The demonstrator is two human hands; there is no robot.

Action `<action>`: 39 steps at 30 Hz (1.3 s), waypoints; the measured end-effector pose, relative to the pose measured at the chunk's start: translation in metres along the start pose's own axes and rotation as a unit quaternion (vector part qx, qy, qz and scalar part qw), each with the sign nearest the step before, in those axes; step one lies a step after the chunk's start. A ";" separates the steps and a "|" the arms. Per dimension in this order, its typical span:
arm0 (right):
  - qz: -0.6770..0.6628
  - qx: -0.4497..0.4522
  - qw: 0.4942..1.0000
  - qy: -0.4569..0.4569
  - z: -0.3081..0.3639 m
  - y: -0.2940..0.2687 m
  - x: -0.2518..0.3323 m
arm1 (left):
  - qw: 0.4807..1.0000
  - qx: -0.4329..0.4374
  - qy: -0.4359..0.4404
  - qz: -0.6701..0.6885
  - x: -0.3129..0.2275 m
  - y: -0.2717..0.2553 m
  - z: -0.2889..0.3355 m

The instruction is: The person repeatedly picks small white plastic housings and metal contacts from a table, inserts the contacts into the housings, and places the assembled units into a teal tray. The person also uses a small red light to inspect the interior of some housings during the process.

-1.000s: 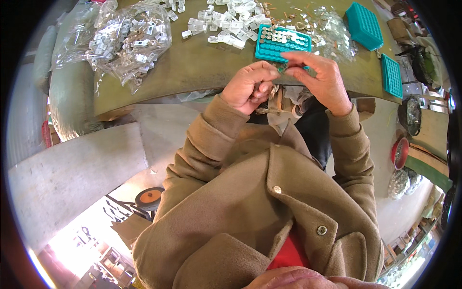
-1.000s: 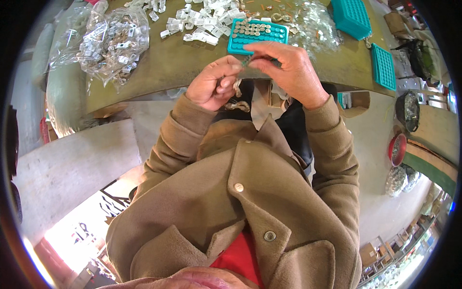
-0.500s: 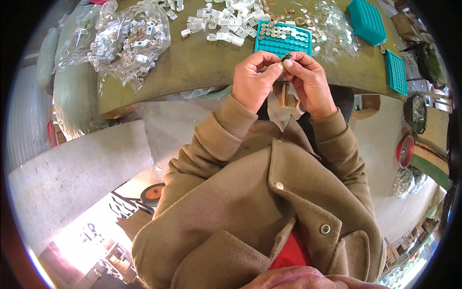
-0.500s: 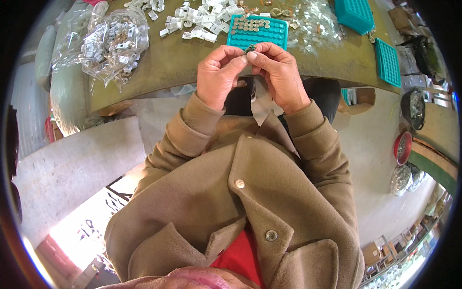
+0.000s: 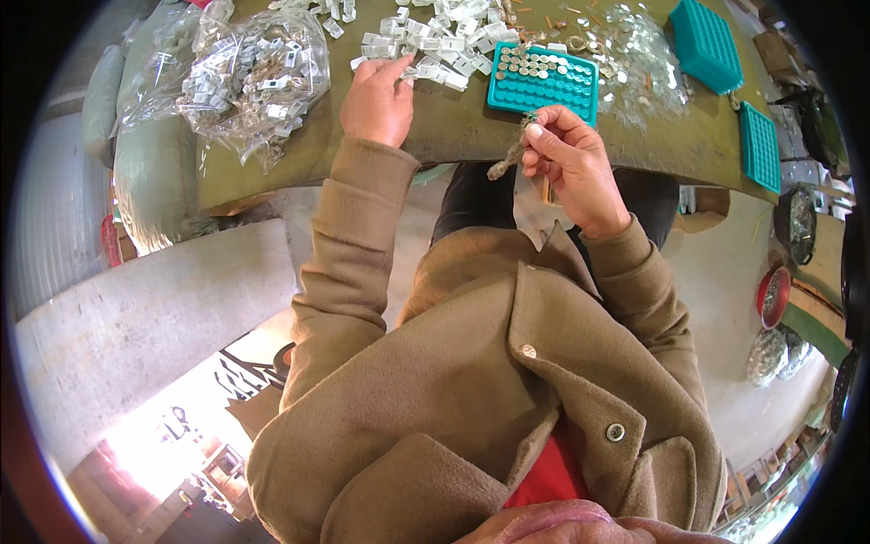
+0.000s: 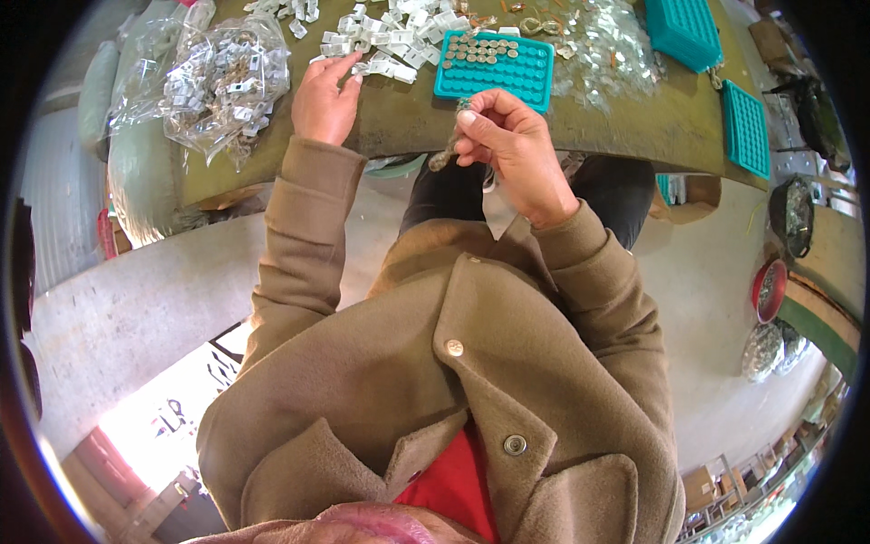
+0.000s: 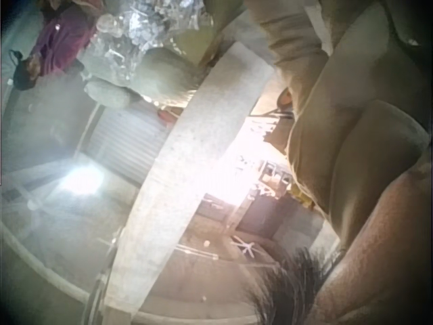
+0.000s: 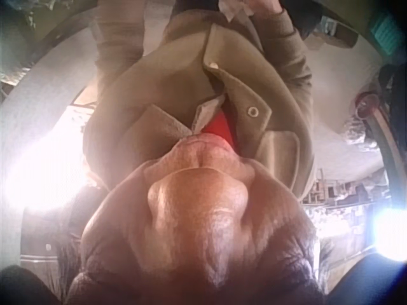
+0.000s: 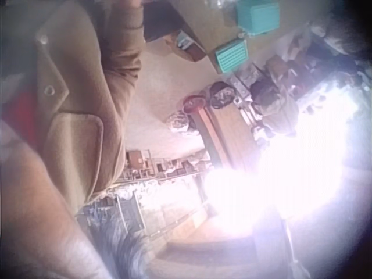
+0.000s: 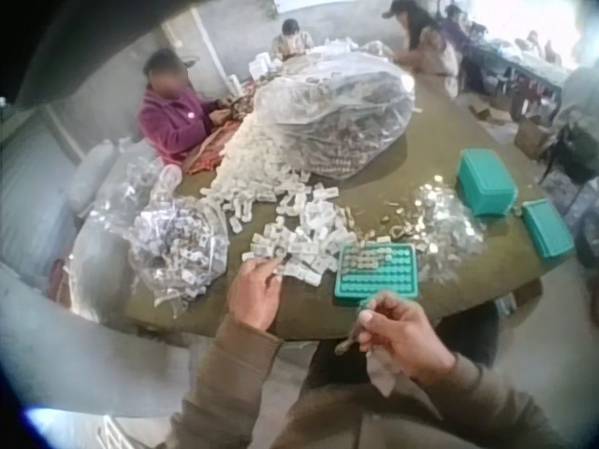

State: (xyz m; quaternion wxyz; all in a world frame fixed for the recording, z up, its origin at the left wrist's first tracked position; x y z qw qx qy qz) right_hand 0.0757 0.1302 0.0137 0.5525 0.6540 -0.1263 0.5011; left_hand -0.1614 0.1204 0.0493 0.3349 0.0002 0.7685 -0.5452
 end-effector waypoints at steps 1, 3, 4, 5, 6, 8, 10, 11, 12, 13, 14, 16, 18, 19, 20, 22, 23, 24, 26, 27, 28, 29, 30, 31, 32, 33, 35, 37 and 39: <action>0.007 0.000 1.000 0.013 0.001 0.001 -0.003 | 1.000 -0.004 0.007 -0.023 0.003 0.003 -0.001; 0.033 0.004 0.999 0.017 0.004 0.002 -0.003 | 0.997 -0.021 0.024 -0.064 0.004 0.009 -0.002; 0.046 0.008 0.999 0.022 0.005 0.003 -0.003 | 0.998 -0.025 0.019 -0.052 0.007 0.010 -0.002; 0.058 0.012 0.998 0.026 0.006 0.003 -0.003 | 0.998 -0.033 0.024 -0.037 0.008 0.009 -0.003; 0.047 0.023 0.998 0.018 0.005 0.007 -0.003 | 0.998 -0.045 0.030 -0.021 0.009 0.006 -0.002; 0.049 0.048 0.998 0.010 0.007 0.014 -0.004 | 0.997 -0.025 -0.016 0.069 0.018 0.005 -0.002; 0.057 0.064 0.996 -0.009 0.007 0.021 -0.006 | 0.967 0.024 -0.085 0.237 0.026 0.008 0.003; 0.063 0.068 0.995 -0.024 0.006 0.024 -0.007 | 0.932 0.068 -0.103 0.340 0.023 0.012 0.009; 0.070 0.074 0.994 -0.033 0.006 0.026 -0.007 | 0.881 0.127 -0.147 0.431 0.021 0.020 0.018; 0.083 0.066 0.993 -0.056 0.004 0.024 -0.003 | 0.815 0.183 -0.182 0.520 0.014 0.027 0.030; 0.097 0.061 0.991 -0.072 0.002 0.023 0.000 | 0.783 0.221 -0.197 0.548 0.001 0.035 0.043; 0.100 0.043 0.988 -0.105 0.001 0.019 0.007 | 0.767 0.290 -0.228 0.525 -0.020 0.047 0.071; 0.128 0.021 0.987 -0.093 0.002 0.013 0.005 | 0.764 0.322 -0.220 0.514 -0.041 0.052 0.092; 0.139 0.017 0.986 -0.091 0.002 0.012 0.004 | 0.753 0.333 -0.193 0.534 -0.052 0.051 0.097; 0.166 0.020 0.982 -0.093 0.005 0.011 0.004 | 0.759 0.336 -0.188 0.526 -0.055 0.051 0.100; 0.193 -0.003 0.973 -0.126 0.005 0.009 0.004 | 0.722 0.354 -0.216 0.553 -0.054 0.056 0.104; 0.211 -0.023 0.968 -0.131 0.006 0.006 0.004 | 0.700 0.363 -0.235 0.568 -0.052 0.060 0.107; 0.222 -0.007 0.963 -0.150 0.007 0.008 0.006 | 0.676 0.377 -0.259 0.578 -0.048 0.065 0.109; 0.264 -0.011 0.954 -0.143 0.010 0.007 0.004 | 0.667 0.378 -0.269 0.582 -0.042 0.071 0.110; 0.249 -0.007 0.960 -0.130 0.011 0.006 0.002 | 0.661 0.381 -0.275 0.584 -0.040 0.075 0.111; 0.239 -0.013 0.965 -0.107 0.012 0.003 0.000 | 0.637 0.384 -0.290 0.602 -0.037 0.078 0.112; 0.229 -0.019 0.970 -0.086 0.013 0.001 -0.002 | 0.610 0.380 -0.310 0.622 -0.035 0.082 0.111; 0.208 -0.032 0.972 -0.104 0.010 0.001 0.002 | 0.592 0.370 -0.299 0.650 -0.036 0.082 0.111; 0.151 -0.021 0.983 -0.104 0.011 0.003 0.003 | 0.583 0.348 -0.320 0.661 -0.031 0.084 0.112; 0.098 -0.018 0.991 -0.095 0.011 0.004 0.003 | 0.585 0.345 -0.309 0.666 -0.033 0.083 0.112; 0.038 -0.006 0.995 -0.090 0.011 0.007 0.005 | 0.588 0.337 -0.307 0.668 -0.033 0.083 0.112; 0.025 -0.010 0.998 -0.058 0.013 0.006 0.002 | 0.598 0.327 -0.292 0.671 -0.035 0.081 0.111; 0.028 -0.017 0.999 -0.031 0.015 0.005 -0.003 | 0.608 0.321 -0.260 0.678 -0.040 0.077 0.110; 0.022 -0.008 0.998 -0.053 0.016 0.007 -0.002 | 0.634 0.321 -0.237 0.662 -0.044 0.076 0.109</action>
Point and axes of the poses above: each hand's wrist, its own z-axis away from the middle knuckle, its own y-axis out of the palm, x = y × z, the point moved 9 cm from there along -z, towards the middle knuckle, and after that the axes turned 11 degrees about -y, right-handed, at the moved point
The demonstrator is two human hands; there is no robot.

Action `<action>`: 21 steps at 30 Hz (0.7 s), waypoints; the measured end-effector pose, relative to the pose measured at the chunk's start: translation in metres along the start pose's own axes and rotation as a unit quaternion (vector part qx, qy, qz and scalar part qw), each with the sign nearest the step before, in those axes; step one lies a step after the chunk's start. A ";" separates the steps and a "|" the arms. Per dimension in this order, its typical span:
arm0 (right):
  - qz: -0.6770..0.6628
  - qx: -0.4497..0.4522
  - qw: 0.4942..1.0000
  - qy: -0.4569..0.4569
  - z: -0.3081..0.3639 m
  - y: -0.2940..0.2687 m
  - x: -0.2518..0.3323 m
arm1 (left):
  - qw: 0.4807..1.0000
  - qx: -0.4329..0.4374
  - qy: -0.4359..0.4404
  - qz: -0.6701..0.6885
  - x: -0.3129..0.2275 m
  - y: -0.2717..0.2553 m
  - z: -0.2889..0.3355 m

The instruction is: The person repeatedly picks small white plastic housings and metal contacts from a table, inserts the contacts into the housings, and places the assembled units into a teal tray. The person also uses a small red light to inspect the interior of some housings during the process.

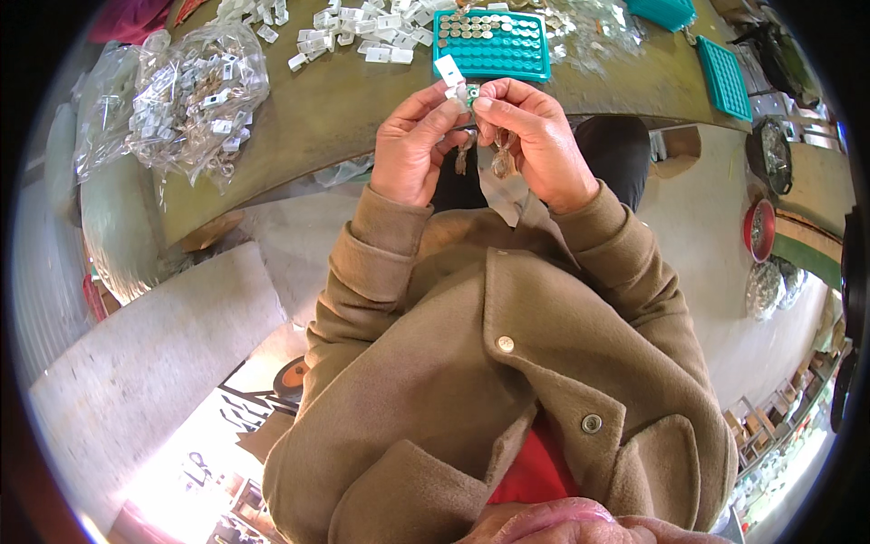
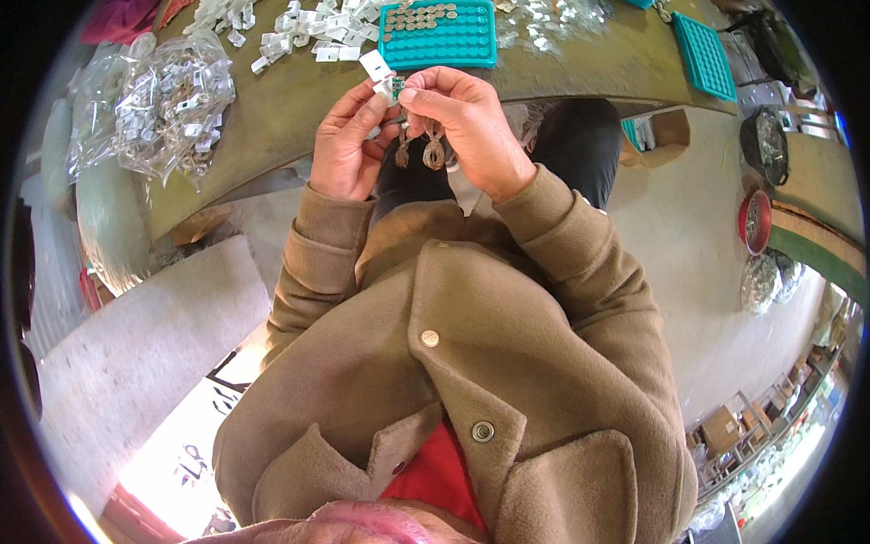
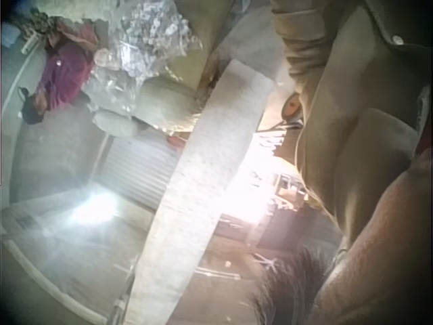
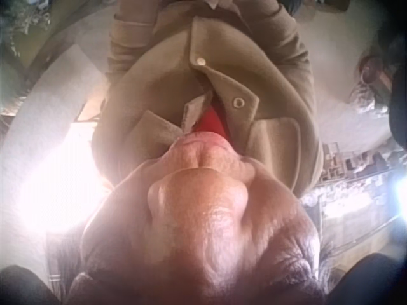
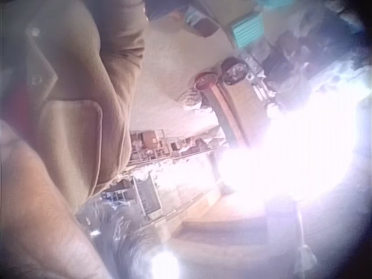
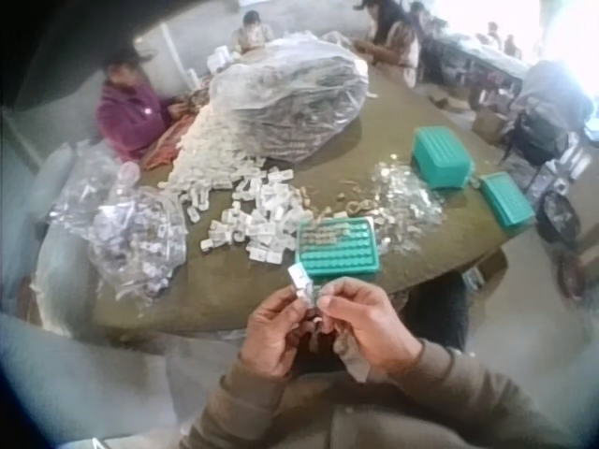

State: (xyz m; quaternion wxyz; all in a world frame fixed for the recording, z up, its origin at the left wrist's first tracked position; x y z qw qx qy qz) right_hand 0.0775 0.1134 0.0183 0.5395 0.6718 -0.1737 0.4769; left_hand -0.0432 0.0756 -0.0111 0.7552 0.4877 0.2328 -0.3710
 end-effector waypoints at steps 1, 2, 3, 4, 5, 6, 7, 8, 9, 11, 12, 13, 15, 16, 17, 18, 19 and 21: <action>-0.002 0.001 1.000 -0.008 0.000 0.001 0.000 | 1.000 0.004 0.011 -0.012 -0.002 0.002 0.000; 0.004 -0.001 1.000 -0.013 0.001 0.000 -0.001 | 0.999 0.002 0.019 -0.026 -0.003 0.003 0.001; 0.008 -0.003 1.000 -0.018 0.001 -0.001 -0.001 | 0.999 -0.001 0.026 -0.038 -0.005 0.003 0.001; 0.011 0.003 1.000 -0.027 0.001 -0.001 -0.001 | 0.998 -0.005 0.030 -0.047 -0.006 0.003 0.001; -0.021 0.001 1.000 -0.013 0.000 -0.002 -0.003 | 0.999 0.003 0.025 -0.037 -0.006 0.004 0.002; -0.055 0.008 0.998 -0.002 -0.001 -0.001 -0.004 | 0.999 0.009 0.018 -0.025 -0.005 0.005 0.002; -0.081 0.000 0.997 0.014 -0.001 -0.003 -0.007 | 1.000 0.015 0.015 -0.007 -0.005 0.006 0.002; -0.080 0.010 0.997 0.011 -0.001 -0.002 -0.007 | 1.000 0.011 0.007 -0.013 -0.004 0.006 0.002; -0.070 0.005 0.997 0.014 -0.001 -0.003 -0.007 | 1.000 0.007 0.003 -0.012 -0.003 0.006 0.002; -0.047 -0.002 0.999 0.007 0.000 -0.005 -0.007 | 1.000 -0.004 0.010 -0.027 -0.003 0.007 0.001; -0.024 -0.001 1.000 -0.011 0.000 -0.006 -0.005 | 0.999 -0.011 0.021 -0.041 -0.005 0.008 0.001; 0.002 -0.001 1.000 -0.026 0.001 -0.006 -0.003 | 0.998 -0.024 0.030 -0.056 -0.006 0.007 0.001; 0.035 0.000 0.998 -0.042 0.001 -0.006 0.001 | 0.992 -0.036 0.069 -0.096 -0.012 0.010 0.002; 0.043 0.000 0.998 -0.044 0.000 -0.007 0.001 | 0.989 -0.044 0.090 -0.113 -0.014 0.012 0.003; 0.055 -0.007 0.997 -0.046 0.000 -0.008 0.002 | 0.982 -0.055 0.110 -0.142 -0.016 0.014 0.005; 0.056 -0.004 0.997 -0.052 -0.002 -0.008 0.004 | 0.974 -0.064 0.133 -0.169 -0.018 0.018 0.007; 0.061 -0.008 0.996 -0.058 -0.002 -0.010 0.006 | 0.966 -0.069 0.158 -0.194 -0.020 0.021 0.009; 0.081 -0.015 0.994 -0.067 -0.003 -0.012 0.009 | 0.955 -0.069 0.164 -0.235 -0.020 0.027 0.012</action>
Point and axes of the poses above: each hand's wrist, its own z-axis away from the middle knuckle, its own y-axis out of the palm, x = y × z, the point moved 9 cm from there along -z, towards the middle knuckle, and after that the axes turned 11 degrees about -y, right-handed, at the moved point
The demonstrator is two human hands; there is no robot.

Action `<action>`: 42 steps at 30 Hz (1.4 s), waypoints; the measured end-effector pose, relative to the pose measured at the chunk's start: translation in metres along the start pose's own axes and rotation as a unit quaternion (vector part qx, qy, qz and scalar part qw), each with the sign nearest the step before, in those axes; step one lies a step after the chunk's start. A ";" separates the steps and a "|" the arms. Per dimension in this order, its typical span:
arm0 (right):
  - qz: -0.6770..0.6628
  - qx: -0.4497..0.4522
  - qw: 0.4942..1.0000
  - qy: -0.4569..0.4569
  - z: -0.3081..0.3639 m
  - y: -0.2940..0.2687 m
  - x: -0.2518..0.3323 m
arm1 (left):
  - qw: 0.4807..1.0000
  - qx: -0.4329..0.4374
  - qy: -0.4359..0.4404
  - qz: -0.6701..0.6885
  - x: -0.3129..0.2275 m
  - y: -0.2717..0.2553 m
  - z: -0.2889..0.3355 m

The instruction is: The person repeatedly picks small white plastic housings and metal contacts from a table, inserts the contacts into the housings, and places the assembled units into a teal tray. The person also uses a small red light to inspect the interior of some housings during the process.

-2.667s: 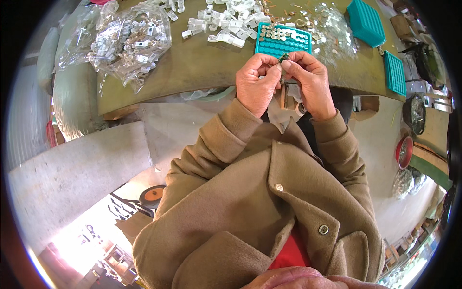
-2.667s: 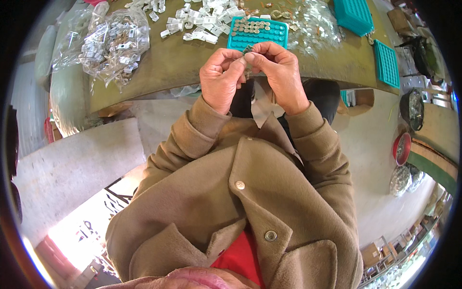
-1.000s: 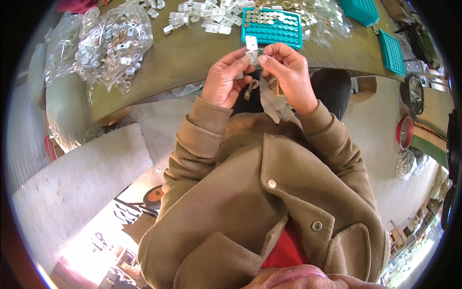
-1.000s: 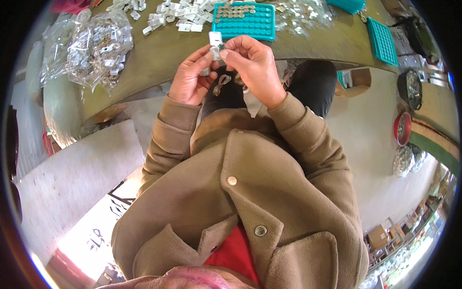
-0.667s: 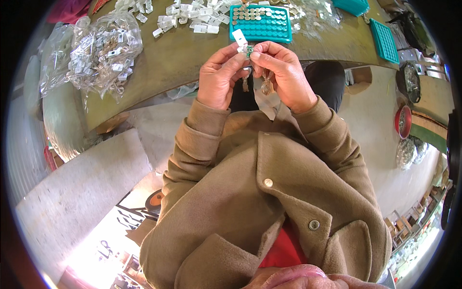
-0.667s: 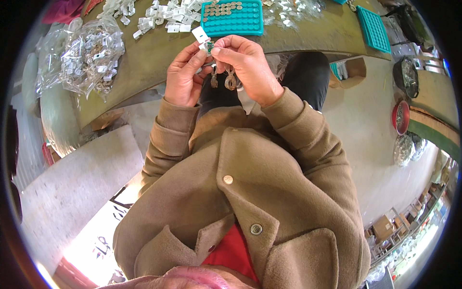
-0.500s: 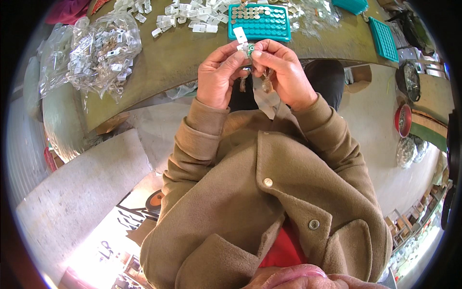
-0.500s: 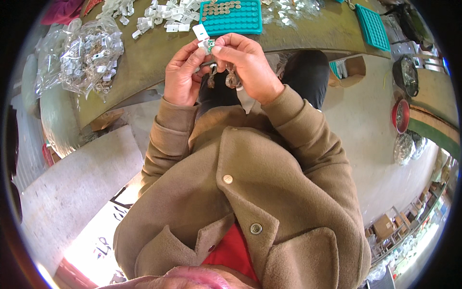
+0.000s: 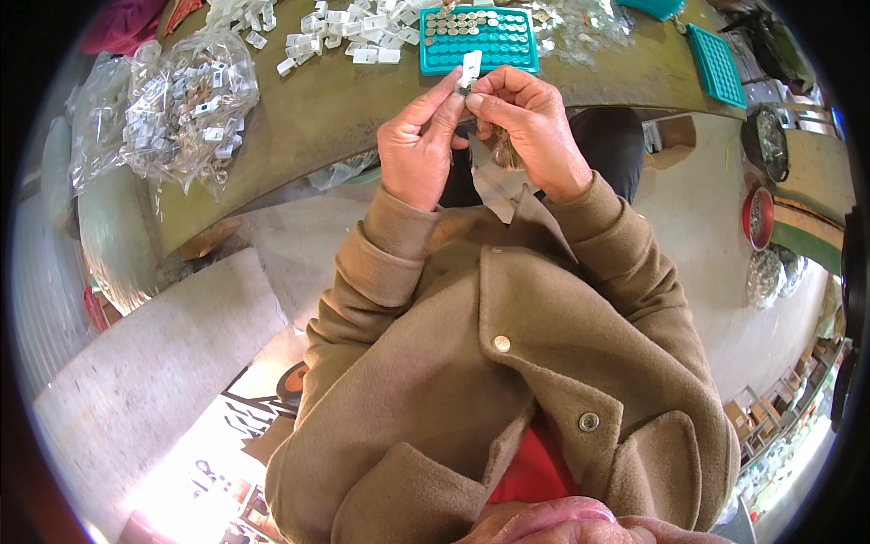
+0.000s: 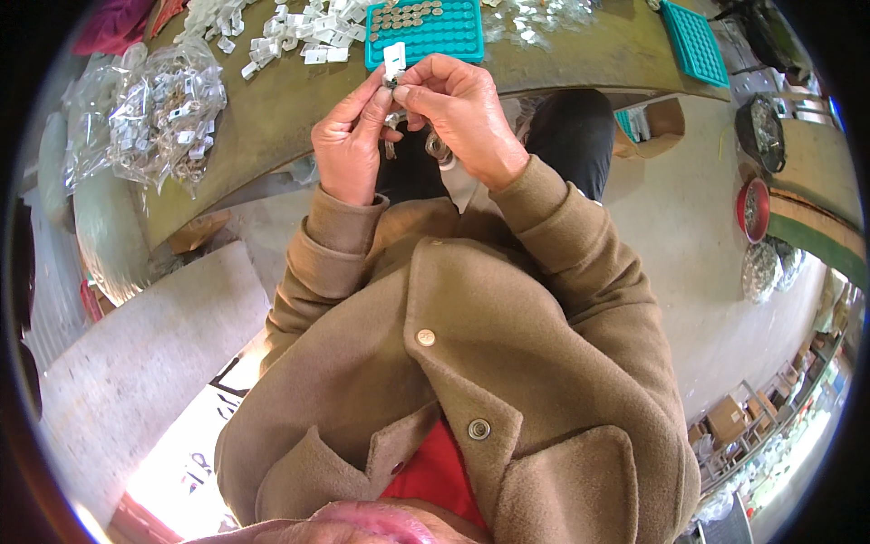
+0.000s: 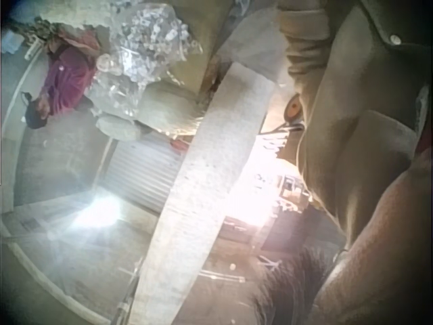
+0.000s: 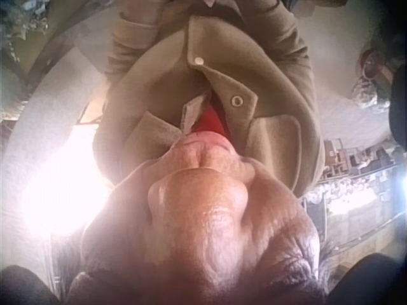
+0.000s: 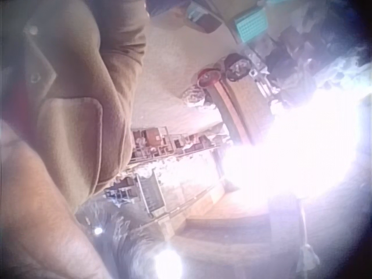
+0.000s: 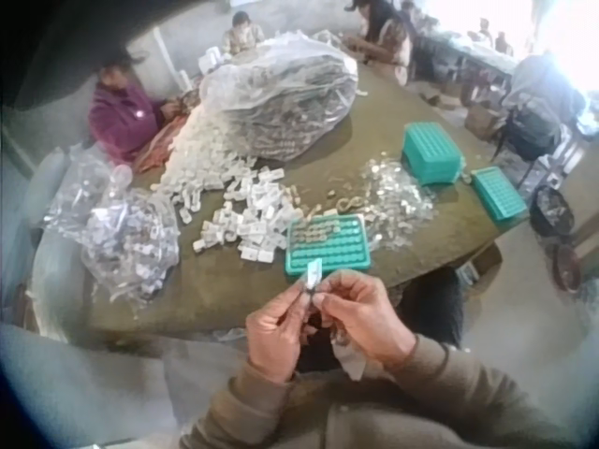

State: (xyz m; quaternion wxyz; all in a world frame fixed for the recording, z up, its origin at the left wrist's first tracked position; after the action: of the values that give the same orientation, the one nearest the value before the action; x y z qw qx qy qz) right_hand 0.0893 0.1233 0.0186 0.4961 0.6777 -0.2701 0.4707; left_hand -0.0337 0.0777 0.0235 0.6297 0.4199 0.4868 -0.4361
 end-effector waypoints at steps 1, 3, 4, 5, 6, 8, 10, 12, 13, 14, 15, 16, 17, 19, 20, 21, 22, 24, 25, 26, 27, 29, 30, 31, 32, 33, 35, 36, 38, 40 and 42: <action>0.015 -0.002 1.000 -0.003 0.000 -0.001 0.001 | 1.000 0.004 0.006 -0.020 -0.002 0.002 0.002; 0.046 -0.008 0.999 -0.011 0.000 -0.003 0.003 | 1.000 0.006 -0.010 -0.026 -0.002 0.004 0.002; 0.062 -0.011 0.998 -0.016 0.000 -0.003 0.005 | 0.999 0.006 -0.020 -0.027 -0.001 0.004 0.001; 0.078 -0.015 0.997 -0.022 0.001 -0.004 0.007 | 0.999 0.005 -0.030 -0.027 -0.001 0.004 0.000; 0.094 -0.010 0.995 -0.017 0.001 -0.002 0.007 | 0.998 0.000 -0.061 -0.010 0.003 0.001 -0.002; 0.125 0.002 0.992 -0.005 0.003 0.000 0.007 | 0.992 -0.013 -0.124 0.023 0.012 -0.003 -0.005; 0.130 0.012 0.991 0.006 0.004 0.001 0.008 | 0.989 -0.010 -0.135 0.062 0.013 -0.004 -0.007; 0.130 0.022 0.991 0.000 0.005 0.000 0.011 | 0.986 -0.012 -0.146 0.084 0.014 -0.005 -0.007; 0.126 0.027 0.992 -0.012 0.004 -0.001 0.014 | 0.985 -0.016 -0.151 0.086 0.015 -0.006 -0.007; 0.120 0.031 0.992 -0.024 0.003 -0.001 0.015 | 0.983 -0.022 -0.160 0.091 0.016 -0.007 -0.005; 0.135 0.032 0.989 -0.046 0.002 -0.002 0.017 | 0.981 -0.024 -0.168 0.099 0.017 -0.007 -0.004; 0.147 0.032 0.986 -0.070 0.001 -0.002 0.019 | 0.977 -0.028 -0.178 0.111 0.019 -0.008 -0.003; 0.160 0.032 0.982 -0.094 0.001 -0.002 0.022 | 0.974 -0.032 -0.188 0.122 0.020 -0.009 -0.002; 0.174 0.050 0.979 -0.097 0.002 0.000 0.020 | 0.966 -0.014 -0.201 0.164 0.020 -0.008 -0.003; 0.182 0.060 0.976 -0.099 0.002 0.001 0.019 | 0.959 -0.006 -0.207 0.192 0.020 -0.008 -0.003; 0.189 0.060 0.974 -0.108 0.003 0.002 0.021 | 0.949 0.013 -0.224 0.222 0.022 -0.006 -0.003; 0.196 0.059 0.972 -0.117 0.004 0.002 0.022 | 0.935 0.032 -0.241 0.259 0.024 -0.004 -0.004; 0.216 0.056 0.964 -0.147 0.006 0.003 0.027 | 0.902 0.067 -0.280 0.321 0.030 -0.001 -0.004; 0.228 0.054 0.957 -0.168 0.006 0.004 0.030 | 0.884 0.082 -0.301 0.348 0.033 0.001 -0.003; 0.240 0.054 0.951 -0.188 0.007 0.005 0.032 | 0.863 0.098 -0.323 0.377 0.037 0.003 -0.002; 0.260 0.050 0.943 -0.204 0.008 0.005 0.034 | 0.844 0.108 -0.339 0.401 0.040 0.005 -0.001; 0.298 0.045 0.924 -0.234 0.008 0.006 0.036 | 0.802 0.126 -0.371 0.451 0.045 0.008 0.001; 0.333 0.046 0.907 -0.253 0.008 0.007 0.039 | 0.798 0.133 -0.374 0.452 0.047 0.009 0.000; 0.368 0.046 0.888 -0.271 0.008 0.007 0.042 | 0.795 0.138 -0.379 0.453 0.048 0.011 -0.001; 0.403 0.046 0.866 -0.292 0.008 0.007 0.046 | 0.792 0.136 -0.384 0.454 0.050 0.012 -0.002; 0.434 0.064 0.846 -0.305 0.008 0.010 0.049 | 0.811 0.107 -0.381 0.431 0.054 0.008 -0.004; 0.493 0.096 0.795 -0.339 0.006 0.013 0.057 | 0.845 0.045 -0.363 0.391 0.059 0.001 -0.007; 0.501 0.069 0.782 -0.364 0.004 0.011 0.065 | 0.852 0.052 -0.355 0.382 0.057 0.000 -0.010; 0.484 0.033 0.811 -0.326 -0.009 -0.005 0.072 | 0.877 0.033 -0.340 0.339 0.056 -0.004 -0.015; 0.474 0.005 0.836 -0.276 -0.023 -0.024 0.075 | 0.891 0.021 -0.325 0.317 0.053 -0.007 -0.019; 0.510 -0.007 0.818 -0.265 -0.042 -0.033 0.076 | 0.900 0.038 -0.308 0.307 0.048 -0.005 -0.024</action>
State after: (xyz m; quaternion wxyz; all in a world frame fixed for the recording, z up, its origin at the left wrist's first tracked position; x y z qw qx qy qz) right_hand 0.1330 0.1819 0.0766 0.0991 0.5380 -0.7013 0.4570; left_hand -0.0370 0.0923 -0.0284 0.8343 0.4165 0.0984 -0.3475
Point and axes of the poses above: each hand's wrist, its own z-axis away from the middle knuckle, its own y-axis out of the palm, x = y × z, the point moved 9 cm from there along -z, towards the middle knuckle, and after that the axes turned 11 degrees about -y, right-handed, at the moved point
